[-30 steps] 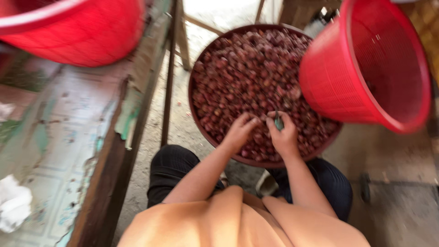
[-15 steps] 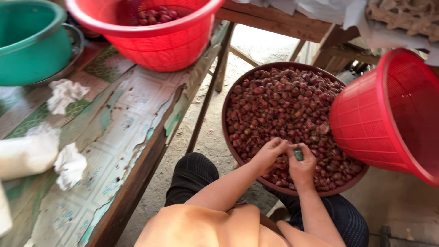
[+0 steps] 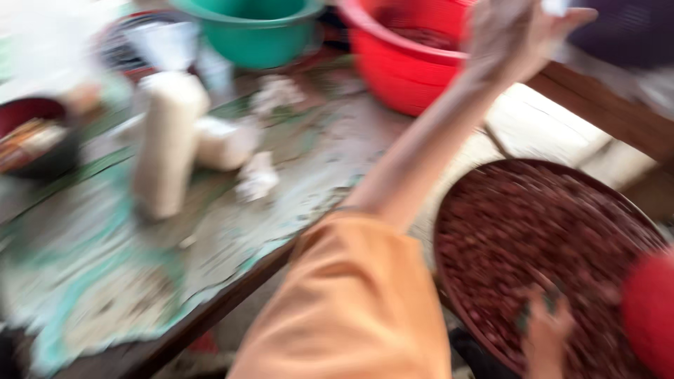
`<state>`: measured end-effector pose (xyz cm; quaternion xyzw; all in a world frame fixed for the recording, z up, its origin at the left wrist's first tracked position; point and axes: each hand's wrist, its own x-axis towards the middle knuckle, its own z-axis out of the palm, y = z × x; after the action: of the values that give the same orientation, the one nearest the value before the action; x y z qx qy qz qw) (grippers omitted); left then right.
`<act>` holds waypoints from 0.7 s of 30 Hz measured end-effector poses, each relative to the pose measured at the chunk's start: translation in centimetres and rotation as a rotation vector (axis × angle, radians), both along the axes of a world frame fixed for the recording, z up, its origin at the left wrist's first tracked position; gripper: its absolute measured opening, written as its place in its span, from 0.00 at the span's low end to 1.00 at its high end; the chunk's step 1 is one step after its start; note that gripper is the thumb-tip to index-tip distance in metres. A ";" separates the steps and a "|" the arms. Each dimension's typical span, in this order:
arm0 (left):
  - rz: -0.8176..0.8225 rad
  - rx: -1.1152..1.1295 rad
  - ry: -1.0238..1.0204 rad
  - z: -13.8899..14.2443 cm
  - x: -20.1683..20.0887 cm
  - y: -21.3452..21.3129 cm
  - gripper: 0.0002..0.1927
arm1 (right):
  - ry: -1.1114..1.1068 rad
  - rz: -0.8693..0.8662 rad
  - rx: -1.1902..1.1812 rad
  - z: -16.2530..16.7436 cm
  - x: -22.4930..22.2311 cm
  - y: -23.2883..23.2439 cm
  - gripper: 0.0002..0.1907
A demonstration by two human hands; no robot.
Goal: The person sits with a large basin of unpeeled shallots between their legs and peels them one at a time, using a small green scraping tool to trim and remove the outer skin and root ends, dropping the peeled shallots into a red basket beside them.
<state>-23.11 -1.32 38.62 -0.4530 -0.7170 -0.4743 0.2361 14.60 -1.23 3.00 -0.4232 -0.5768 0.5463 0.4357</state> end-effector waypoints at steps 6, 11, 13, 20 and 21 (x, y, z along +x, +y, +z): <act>-0.444 0.142 -0.025 -13.9 6.3 2.2 0.07 | -0.594 -0.206 0.061 1.7 -0.8 3.2 0.24; -0.439 -0.431 0.397 -29.5 16.7 1.5 0.10 | -0.548 -0.208 0.055 3.1 -1.4 2.6 0.28; -0.573 -0.654 0.377 -33.0 18.7 -0.4 0.16 | -0.548 -0.212 0.075 3.2 -1.9 2.1 0.27; -0.655 -0.683 0.406 -36.2 18.7 -2.6 0.19 | -0.537 -0.214 0.097 3.1 -2.4 2.4 0.26; -0.672 -0.730 0.380 -36.0 18.4 -2.5 0.20 | -0.535 -0.214 0.100 3.0 -2.5 2.5 0.26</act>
<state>-4.73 -3.84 2.62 -0.7884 -0.5954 -0.1528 0.0239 12.07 1.22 6.03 -0.5886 -0.6496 0.3372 0.3434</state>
